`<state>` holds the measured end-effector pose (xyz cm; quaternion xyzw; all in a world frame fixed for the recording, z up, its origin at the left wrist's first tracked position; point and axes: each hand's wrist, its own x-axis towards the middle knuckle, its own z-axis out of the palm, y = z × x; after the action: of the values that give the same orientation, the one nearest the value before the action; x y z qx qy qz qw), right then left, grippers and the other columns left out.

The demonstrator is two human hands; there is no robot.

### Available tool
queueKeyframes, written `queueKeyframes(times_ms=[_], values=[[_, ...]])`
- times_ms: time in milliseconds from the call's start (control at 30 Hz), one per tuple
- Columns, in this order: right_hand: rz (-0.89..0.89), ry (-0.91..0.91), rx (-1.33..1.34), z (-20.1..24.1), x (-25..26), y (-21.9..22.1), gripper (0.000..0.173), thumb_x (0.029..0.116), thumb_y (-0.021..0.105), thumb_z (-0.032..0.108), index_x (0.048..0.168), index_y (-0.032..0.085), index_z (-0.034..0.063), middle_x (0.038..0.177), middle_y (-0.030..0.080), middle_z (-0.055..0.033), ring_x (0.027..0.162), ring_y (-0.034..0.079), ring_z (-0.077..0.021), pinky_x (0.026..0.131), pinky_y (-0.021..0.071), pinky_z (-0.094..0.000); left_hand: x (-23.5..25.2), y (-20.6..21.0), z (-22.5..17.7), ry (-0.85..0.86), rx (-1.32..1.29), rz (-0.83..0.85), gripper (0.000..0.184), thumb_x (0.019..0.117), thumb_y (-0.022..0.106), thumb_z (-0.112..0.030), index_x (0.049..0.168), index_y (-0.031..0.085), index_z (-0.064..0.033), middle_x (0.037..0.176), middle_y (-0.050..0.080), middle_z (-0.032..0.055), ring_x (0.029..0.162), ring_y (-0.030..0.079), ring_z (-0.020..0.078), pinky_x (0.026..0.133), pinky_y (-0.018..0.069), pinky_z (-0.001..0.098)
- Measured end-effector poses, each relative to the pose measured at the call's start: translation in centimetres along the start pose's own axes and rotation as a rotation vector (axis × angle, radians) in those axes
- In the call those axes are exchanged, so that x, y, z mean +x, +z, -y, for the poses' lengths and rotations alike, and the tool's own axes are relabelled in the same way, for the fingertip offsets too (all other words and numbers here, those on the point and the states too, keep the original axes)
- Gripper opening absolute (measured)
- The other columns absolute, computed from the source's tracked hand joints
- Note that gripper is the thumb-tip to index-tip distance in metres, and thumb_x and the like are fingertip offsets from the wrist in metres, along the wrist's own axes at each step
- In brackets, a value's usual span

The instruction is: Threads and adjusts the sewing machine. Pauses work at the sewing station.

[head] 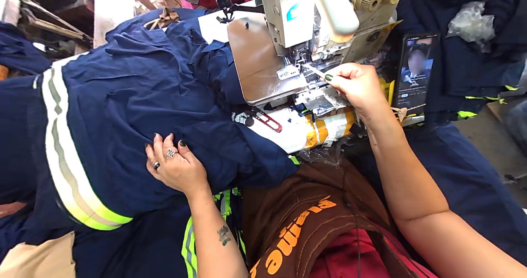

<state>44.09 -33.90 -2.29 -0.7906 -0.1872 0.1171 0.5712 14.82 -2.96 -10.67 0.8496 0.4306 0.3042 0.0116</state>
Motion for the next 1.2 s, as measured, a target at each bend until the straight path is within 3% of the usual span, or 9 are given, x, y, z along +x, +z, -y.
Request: queueKeyframes(times_ms=[1200], values=[[0.077,0.066,0.122,0.52,-0.04,-0.57,0.009,0.0958,0.066,0.003,0.095,0.074,0.0049,0.072,0.065,0.0031,0.053,0.049,0.0008,0.049,0.0380,-0.0142,-0.03,0.01,-0.09,-0.005,0.010,-0.001,0.045,0.1108,0.034,-0.033,0.137,0.064,-0.0116,0.155,0.051,0.0066,0.150,0.038,0.0279,0.123,0.0233,0.0509]])
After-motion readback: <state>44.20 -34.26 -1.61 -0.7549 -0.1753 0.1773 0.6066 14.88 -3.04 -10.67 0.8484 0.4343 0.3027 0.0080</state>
